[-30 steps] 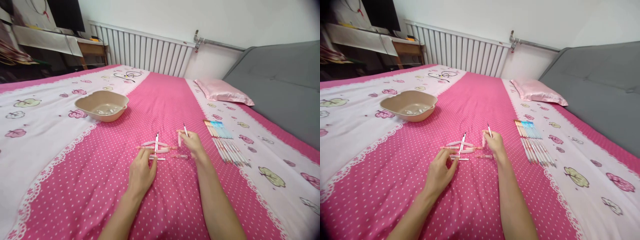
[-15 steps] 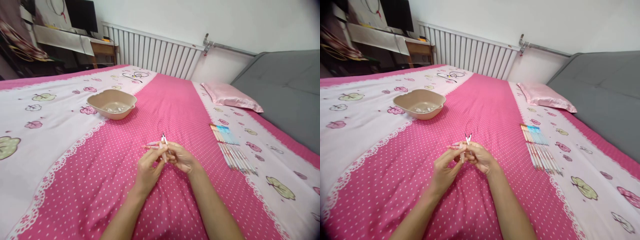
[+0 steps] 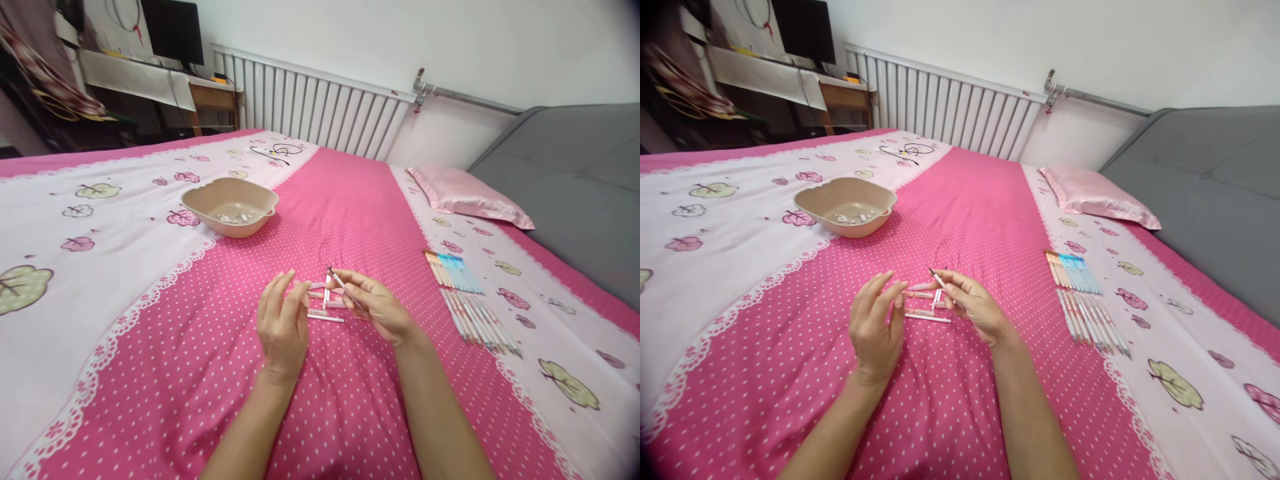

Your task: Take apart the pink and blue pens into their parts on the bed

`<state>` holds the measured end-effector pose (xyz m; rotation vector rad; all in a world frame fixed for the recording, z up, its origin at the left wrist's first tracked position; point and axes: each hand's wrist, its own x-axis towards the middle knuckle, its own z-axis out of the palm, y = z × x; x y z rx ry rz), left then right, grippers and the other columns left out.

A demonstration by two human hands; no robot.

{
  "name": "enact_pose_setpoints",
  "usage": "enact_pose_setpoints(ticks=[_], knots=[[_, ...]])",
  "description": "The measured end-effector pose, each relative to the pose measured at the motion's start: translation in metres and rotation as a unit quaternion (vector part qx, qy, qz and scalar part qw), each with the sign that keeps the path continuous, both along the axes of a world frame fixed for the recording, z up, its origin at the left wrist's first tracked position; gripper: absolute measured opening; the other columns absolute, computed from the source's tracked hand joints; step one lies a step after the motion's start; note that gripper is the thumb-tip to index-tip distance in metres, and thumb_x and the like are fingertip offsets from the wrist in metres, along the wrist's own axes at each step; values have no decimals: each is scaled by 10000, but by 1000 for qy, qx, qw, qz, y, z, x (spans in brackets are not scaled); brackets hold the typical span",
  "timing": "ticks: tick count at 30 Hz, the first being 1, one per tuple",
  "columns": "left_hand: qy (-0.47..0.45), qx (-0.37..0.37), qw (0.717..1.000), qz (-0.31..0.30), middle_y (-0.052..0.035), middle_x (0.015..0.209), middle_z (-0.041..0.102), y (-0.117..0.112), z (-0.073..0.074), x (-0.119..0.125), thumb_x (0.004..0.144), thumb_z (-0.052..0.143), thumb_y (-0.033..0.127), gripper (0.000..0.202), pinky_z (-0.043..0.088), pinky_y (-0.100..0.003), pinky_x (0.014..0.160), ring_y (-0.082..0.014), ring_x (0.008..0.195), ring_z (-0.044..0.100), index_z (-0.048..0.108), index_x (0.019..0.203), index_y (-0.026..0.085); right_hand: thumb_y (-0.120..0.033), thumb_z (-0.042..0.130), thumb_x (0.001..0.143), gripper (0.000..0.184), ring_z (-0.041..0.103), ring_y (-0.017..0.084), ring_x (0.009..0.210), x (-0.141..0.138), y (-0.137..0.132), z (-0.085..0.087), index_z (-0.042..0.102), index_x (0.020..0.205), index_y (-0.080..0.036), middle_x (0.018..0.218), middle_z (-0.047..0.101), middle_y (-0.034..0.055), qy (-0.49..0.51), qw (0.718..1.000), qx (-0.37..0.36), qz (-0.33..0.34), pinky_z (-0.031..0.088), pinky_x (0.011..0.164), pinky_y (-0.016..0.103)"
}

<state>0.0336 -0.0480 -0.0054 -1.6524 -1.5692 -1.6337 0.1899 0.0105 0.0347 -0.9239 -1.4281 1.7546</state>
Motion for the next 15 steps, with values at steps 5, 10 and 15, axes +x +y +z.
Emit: enact_pose_setpoints(ticks=[5,10,15], knots=[[6,-41,999,29,-81,959,638,4,-1,-2,858,452,142,212,407,-405,901,-226,1044,532,622,977,183,-306,683,710,263,417,42,484,10,-1,4,690,961,-228,767,667,15,-39,999,22,23,296,429,174],[25,-60,997,47,-91,906,610,4,-2,-4,841,489,147,225,412,-375,833,-218,918,527,654,988,191,-296,722,663,183,459,52,465,9,-2,7,710,821,-204,698,682,21,-37,998,37,28,321,435,185],[32,-60,997,47,-76,894,588,3,-3,-4,829,518,145,239,406,-360,830,-211,906,514,663,1002,225,-313,720,659,179,384,36,404,9,-1,8,705,793,-194,657,685,24,-53,997,60,8,267,396,184]])
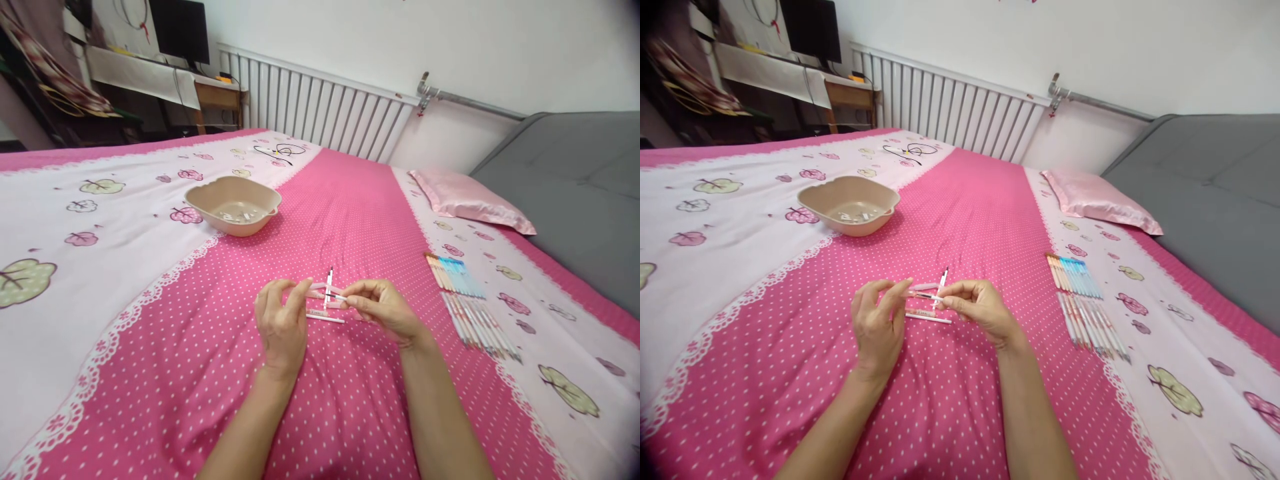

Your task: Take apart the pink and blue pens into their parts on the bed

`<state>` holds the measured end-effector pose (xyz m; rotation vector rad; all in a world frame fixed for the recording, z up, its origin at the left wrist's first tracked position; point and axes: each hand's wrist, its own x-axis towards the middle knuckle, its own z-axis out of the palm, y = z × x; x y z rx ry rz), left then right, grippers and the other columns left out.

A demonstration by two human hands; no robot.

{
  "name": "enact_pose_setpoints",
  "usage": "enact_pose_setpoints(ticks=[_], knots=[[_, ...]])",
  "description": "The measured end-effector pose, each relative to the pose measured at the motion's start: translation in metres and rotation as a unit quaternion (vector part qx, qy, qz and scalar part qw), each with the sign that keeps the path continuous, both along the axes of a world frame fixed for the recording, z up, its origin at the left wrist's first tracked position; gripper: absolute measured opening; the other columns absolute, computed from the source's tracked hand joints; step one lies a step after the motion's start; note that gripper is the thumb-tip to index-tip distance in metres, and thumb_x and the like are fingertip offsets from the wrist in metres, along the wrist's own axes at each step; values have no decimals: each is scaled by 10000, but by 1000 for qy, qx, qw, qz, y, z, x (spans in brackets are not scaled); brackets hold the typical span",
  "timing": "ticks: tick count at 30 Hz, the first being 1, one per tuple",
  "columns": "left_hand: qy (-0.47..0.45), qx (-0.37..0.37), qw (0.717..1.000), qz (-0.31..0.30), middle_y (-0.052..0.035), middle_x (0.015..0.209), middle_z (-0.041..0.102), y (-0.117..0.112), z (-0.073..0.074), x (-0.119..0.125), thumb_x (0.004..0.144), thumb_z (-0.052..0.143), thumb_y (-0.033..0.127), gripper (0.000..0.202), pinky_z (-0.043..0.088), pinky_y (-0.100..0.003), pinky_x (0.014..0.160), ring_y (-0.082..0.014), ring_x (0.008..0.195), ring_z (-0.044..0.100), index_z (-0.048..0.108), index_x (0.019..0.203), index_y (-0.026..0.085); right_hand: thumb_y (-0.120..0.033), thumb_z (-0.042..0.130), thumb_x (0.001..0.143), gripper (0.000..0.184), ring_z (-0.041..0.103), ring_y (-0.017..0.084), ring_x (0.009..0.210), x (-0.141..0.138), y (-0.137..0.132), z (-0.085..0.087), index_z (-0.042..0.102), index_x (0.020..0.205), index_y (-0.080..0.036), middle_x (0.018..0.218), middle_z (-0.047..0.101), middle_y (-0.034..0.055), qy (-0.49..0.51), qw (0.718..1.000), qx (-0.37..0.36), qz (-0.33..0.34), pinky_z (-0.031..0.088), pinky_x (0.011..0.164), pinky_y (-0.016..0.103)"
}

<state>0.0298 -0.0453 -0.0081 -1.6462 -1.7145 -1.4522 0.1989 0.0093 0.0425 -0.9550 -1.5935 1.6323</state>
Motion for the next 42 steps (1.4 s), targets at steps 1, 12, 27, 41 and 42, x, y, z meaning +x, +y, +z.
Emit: enact_pose_setpoints(ticks=[1,12,27,41,42], knots=[[-2,0,1000,-1,-74,894,586,0,0,0,828,520,145,243,406,-357,829,-210,906,515,664,1004,232,-317,721,659,188,375,36,399,0,0,0,704,797,-191,655,685,24,-4,1000,1,-3,258,392,185],[14,-12,1000,-18,-72,898,592,0,-2,0,833,518,149,251,405,-356,818,-200,888,523,670,1009,246,-345,719,658,227,389,32,398,1,3,-5,694,817,-184,675,681,25,-46,999,-2,-18,253,395,181],[58,-30,994,-87,-25,786,678,-1,-1,5,799,595,174,239,377,-335,792,-191,792,533,629,1035,178,-427,718,625,290,546,110,584,-1,12,-14,628,692,-159,656,625,14,-86,989,82,-83,418,547,235],[49,-52,977,-200,-14,785,680,-1,-1,9,810,592,243,102,405,-337,783,-191,828,551,650,886,206,-457,538,797,299,500,102,528,-2,18,-20,630,828,-174,654,590,4,-80,988,123,-50,394,501,231],[52,-50,977,-200,-15,774,678,-1,-1,10,811,592,247,108,407,-338,780,-191,823,551,653,890,207,-468,490,825,326,500,103,540,-5,17,-21,630,862,-176,671,593,8,-68,989,124,-50,395,508,231]])
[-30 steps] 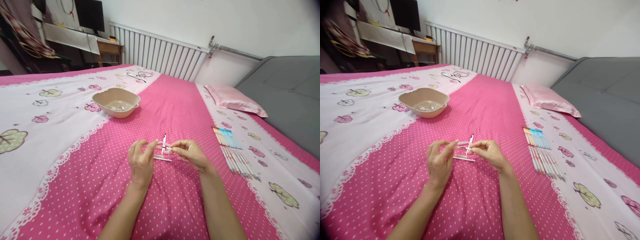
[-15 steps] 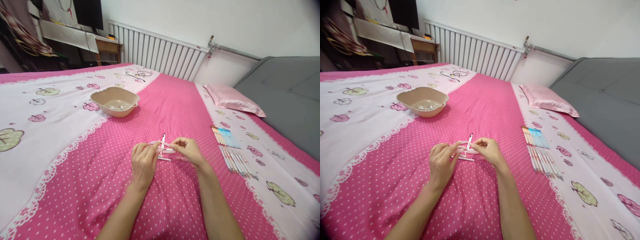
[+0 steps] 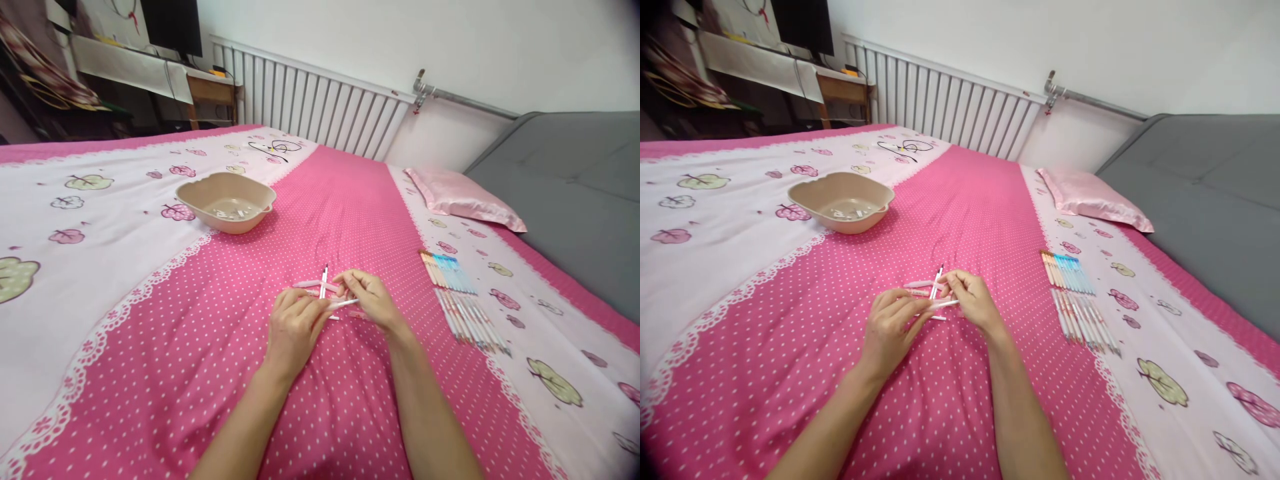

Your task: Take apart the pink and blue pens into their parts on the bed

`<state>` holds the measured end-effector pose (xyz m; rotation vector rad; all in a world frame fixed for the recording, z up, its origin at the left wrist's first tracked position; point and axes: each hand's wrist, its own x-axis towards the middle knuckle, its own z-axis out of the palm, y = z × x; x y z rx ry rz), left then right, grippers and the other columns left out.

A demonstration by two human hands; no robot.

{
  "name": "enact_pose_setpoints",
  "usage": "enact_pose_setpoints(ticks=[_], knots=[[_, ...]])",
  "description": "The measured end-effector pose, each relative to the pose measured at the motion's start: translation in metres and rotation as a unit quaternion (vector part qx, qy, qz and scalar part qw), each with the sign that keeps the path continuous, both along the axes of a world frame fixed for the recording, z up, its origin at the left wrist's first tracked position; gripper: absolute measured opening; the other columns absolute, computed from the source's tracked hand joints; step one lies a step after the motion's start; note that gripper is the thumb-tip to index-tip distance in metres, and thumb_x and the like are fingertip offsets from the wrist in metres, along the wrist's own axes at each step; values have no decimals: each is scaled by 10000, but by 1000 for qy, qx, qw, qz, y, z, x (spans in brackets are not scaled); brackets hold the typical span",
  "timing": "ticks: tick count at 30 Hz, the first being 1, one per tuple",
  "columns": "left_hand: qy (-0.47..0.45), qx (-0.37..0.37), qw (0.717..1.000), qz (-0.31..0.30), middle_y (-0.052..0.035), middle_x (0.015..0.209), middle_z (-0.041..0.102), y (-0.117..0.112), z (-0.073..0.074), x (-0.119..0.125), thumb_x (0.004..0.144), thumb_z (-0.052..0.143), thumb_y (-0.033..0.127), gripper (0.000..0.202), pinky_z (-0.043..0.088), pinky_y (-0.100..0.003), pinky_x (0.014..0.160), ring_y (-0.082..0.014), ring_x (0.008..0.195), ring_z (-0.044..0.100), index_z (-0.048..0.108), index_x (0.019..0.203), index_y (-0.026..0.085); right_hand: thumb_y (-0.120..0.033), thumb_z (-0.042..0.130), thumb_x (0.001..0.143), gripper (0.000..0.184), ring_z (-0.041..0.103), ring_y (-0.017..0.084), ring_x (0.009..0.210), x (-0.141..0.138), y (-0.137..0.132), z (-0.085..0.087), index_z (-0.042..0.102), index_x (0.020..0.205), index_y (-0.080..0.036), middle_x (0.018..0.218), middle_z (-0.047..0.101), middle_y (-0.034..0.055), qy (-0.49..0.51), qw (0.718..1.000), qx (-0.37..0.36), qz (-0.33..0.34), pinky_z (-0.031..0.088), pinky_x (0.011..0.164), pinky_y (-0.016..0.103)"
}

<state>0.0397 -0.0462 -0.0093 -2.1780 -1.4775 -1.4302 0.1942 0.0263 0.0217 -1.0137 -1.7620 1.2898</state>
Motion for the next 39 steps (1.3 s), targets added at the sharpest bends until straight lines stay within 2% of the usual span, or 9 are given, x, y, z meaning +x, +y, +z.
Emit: enact_pose_setpoints(ticks=[5,9,16,23,28,32,35,37,39], knots=[[-3,9,1000,-8,-20,744,671,0,-1,3,813,588,242,121,422,-338,763,-187,803,557,664,899,203,-513,340,881,420,547,126,733,-15,-7,-5,588,1028,-206,913,627,50,75,997,-1,-21,429,623,246],[-6,1,1000,-13,-18,717,662,0,-2,3,817,582,240,141,432,-340,752,-182,782,559,662,926,202,-526,307,886,437,544,140,825,-20,-12,-3,560,1087,-230,1047,605,58,122,992,-12,-36,430,666,254],[-23,-2,999,-23,-27,764,675,-1,-4,3,827,568,228,144,440,-340,759,-184,817,569,648,941,188,-535,273,890,472,546,149,835,-19,-15,4,567,1085,-222,1021,615,59,171,984,-45,1,424,702,269],[-19,-9,1000,-19,-23,755,673,0,-5,3,825,574,243,129,449,-343,748,-182,796,578,642,918,186,-534,245,895,491,542,158,853,-18,-17,7,561,1096,-216,1018,618,62,164,986,-31,13,412,738,289],[-8,-2,1000,-15,-34,804,680,0,-3,3,832,560,249,155,453,-349,757,-189,828,583,633,958,195,-544,241,887,502,545,172,884,-23,-24,13,553,1103,-217,1039,613,71,200,979,-32,21,421,779,312],[-25,-9,1000,4,-37,823,680,-2,-1,3,838,545,230,146,441,-347,779,-192,848,577,639,946,202,-553,248,872,495,540,180,967,-22,-24,18,535,1127,-240,1135,578,67,239,970,1,-37,425,841,329],[-74,-13,996,57,-46,828,668,-2,1,0,847,524,224,163,435,-337,761,-187,817,569,625,968,182,-557,271,864,478,557,168,949,-11,-16,19,538,1102,-239,1127,582,67,241,964,10,-116,440,826,320],[-116,-20,989,91,-47,815,653,-2,1,-2,856,505,229,166,434,-322,725,-181,782,560,614,966,169,-533,405,832,405,575,160,886,1,-8,16,555,1054,-230,1056,612,65,196,968,1,-154,454,777,308],[-153,-27,981,117,-50,811,639,-2,2,-4,863,489,237,162,430,-310,695,-180,765,551,605,946,159,-461,569,759,336,584,162,837,15,0,12,590,981,-209,958,643,61,102,981,-1,-166,458,752,309]])
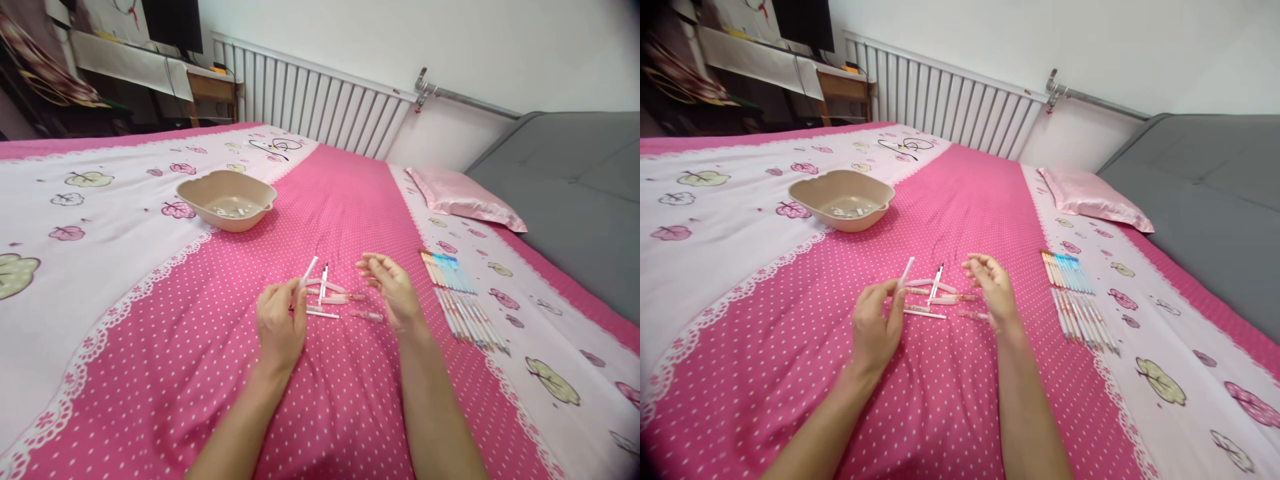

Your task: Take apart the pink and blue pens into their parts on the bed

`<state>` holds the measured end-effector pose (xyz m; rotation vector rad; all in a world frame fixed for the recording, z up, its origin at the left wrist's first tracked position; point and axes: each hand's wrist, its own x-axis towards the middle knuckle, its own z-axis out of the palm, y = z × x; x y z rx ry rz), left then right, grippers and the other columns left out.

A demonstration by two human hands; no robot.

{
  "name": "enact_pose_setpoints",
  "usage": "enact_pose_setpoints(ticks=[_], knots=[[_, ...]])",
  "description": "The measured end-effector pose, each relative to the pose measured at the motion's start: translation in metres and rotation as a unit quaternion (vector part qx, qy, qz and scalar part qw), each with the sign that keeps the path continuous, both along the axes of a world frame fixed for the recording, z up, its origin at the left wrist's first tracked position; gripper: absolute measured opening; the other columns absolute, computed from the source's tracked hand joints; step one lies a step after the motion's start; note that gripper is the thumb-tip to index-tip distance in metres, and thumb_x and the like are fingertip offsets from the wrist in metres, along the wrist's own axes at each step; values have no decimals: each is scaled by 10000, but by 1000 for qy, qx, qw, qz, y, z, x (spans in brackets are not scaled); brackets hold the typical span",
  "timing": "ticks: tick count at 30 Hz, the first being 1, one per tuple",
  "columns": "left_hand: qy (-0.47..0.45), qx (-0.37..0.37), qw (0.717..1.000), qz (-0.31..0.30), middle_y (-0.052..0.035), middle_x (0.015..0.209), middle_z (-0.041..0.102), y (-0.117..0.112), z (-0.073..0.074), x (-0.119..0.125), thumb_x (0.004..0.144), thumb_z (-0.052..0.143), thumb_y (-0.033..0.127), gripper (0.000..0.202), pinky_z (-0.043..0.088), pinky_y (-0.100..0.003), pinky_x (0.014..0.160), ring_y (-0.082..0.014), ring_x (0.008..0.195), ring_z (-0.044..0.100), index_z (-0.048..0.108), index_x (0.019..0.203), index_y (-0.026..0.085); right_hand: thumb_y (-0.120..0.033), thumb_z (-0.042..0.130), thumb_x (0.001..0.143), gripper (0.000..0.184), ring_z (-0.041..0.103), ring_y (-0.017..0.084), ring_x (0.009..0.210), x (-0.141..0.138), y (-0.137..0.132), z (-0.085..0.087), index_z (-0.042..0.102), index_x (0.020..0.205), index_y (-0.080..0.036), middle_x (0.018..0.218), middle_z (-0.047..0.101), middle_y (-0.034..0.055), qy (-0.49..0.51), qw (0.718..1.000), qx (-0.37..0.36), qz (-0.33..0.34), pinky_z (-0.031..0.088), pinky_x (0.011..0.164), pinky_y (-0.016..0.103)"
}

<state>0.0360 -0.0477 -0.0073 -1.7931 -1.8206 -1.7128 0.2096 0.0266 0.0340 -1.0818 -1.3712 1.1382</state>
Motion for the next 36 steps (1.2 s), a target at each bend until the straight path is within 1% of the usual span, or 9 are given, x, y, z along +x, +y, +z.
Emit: enact_pose_setpoints(ticks=[2,6,12,17,21,25,29,32,36], knots=[[-22,-3,1000,13,-55,818,630,0,0,-1,869,473,240,162,426,-307,694,-183,774,548,601,915,152,-389,642,701,289,590,175,822,12,7,-6,625,910,-190,891,657,62,-110,994,13,-13,456,766,331],[-25,-10,1000,12,-64,820,619,0,0,-1,882,440,233,184,413,-312,704,-189,783,542,602,875,147,-271,621,675,203,601,180,748,25,15,-19,657,858,-193,826,672,49,-270,961,47,-47,462,748,362],[-26,-9,1000,15,-60,830,617,0,0,0,896,406,236,209,405,-310,696,-185,782,535,596,853,158,-199,654,628,213,615,197,759,20,14,-37,687,836,-230,839,694,42,-384,923,24,29,440,660,315],[-23,-15,1000,11,-57,804,612,0,0,0,897,406,243,209,407,-313,692,-183,767,532,594,856,162,-180,682,595,84,562,179,587,14,12,-40,699,610,-261,606,654,21,-434,900,45,-1,355,551,288],[-22,-16,1000,10,-51,801,610,-1,0,1,894,416,248,197,410,-308,681,-180,762,532,594,862,169,-193,712,565,85,534,171,563,20,14,-32,704,598,-271,588,640,14,-384,922,41,-35,350,546,289],[-13,-15,1000,7,-44,792,616,-1,0,2,893,421,247,191,411,-306,681,-178,757,535,594,885,168,-323,718,593,141,520,162,603,22,14,-19,722,711,-246,701,669,20,-308,950,39,-36,394,578,300],[4,-9,1000,-5,-40,798,625,-1,1,2,888,433,227,170,410,-302,680,-173,748,535,590,912,166,-386,744,586,296,532,131,650,10,8,-12,700,812,-200,768,655,23,-92,995,-29,-1,426,591,262],[21,-11,1000,-21,-38,805,629,-2,1,2,884,445,226,163,412,-300,684,-168,743,536,589,929,164,-354,749,604,306,551,100,666,-3,2,-9,677,858,-200,806,642,9,60,993,-97,26,440,585,217],[41,-15,998,-40,-39,809,638,-2,1,3,874,465,235,167,425,-301,688,-169,738,543,589,964,168,-290,742,627,291,577,91,660,-16,-4,-4,631,883,-208,797,639,-12,154,976,-147,45,466,575,197]])
